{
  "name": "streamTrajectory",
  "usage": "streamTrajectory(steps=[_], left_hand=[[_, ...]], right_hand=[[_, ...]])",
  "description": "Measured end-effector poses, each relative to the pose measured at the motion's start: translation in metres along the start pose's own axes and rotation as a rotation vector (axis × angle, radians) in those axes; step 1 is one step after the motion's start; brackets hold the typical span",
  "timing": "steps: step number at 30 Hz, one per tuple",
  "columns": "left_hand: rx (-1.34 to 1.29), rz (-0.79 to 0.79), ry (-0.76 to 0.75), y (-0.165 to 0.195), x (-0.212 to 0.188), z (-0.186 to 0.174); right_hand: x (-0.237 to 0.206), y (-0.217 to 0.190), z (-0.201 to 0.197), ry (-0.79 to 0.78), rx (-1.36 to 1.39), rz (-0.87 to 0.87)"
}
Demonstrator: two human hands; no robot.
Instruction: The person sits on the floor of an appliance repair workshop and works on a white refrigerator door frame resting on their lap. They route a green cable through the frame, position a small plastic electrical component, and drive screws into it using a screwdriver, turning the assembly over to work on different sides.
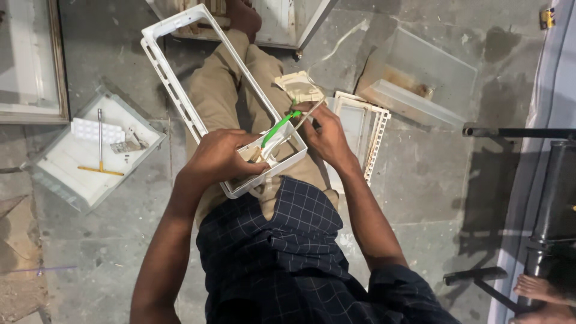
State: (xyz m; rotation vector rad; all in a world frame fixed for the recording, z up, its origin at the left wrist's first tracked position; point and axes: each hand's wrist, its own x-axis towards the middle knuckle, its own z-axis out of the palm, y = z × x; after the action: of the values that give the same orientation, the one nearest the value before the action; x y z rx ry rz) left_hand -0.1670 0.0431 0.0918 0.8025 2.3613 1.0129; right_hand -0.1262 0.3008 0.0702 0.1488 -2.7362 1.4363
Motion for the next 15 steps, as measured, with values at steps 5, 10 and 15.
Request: streamTrajectory(steps=[5,10,15], left_hand=[[-0.006,-0.124,-0.092,-0.003,0.002,-0.017],[0.055,-0.015,-0.061,-0.005,0.005,-0.021],[0.086,0.019,0.036,0.004,-0.003,-0.016]], right_hand=[[-0.019,-0.010,-0.013,0.027,-0.023,0.006],[-0.043,-0.009,-0.011,0.049,0.002,0.040],[-0.048,-0.005,0.003,0.113,0.002,0.110]])
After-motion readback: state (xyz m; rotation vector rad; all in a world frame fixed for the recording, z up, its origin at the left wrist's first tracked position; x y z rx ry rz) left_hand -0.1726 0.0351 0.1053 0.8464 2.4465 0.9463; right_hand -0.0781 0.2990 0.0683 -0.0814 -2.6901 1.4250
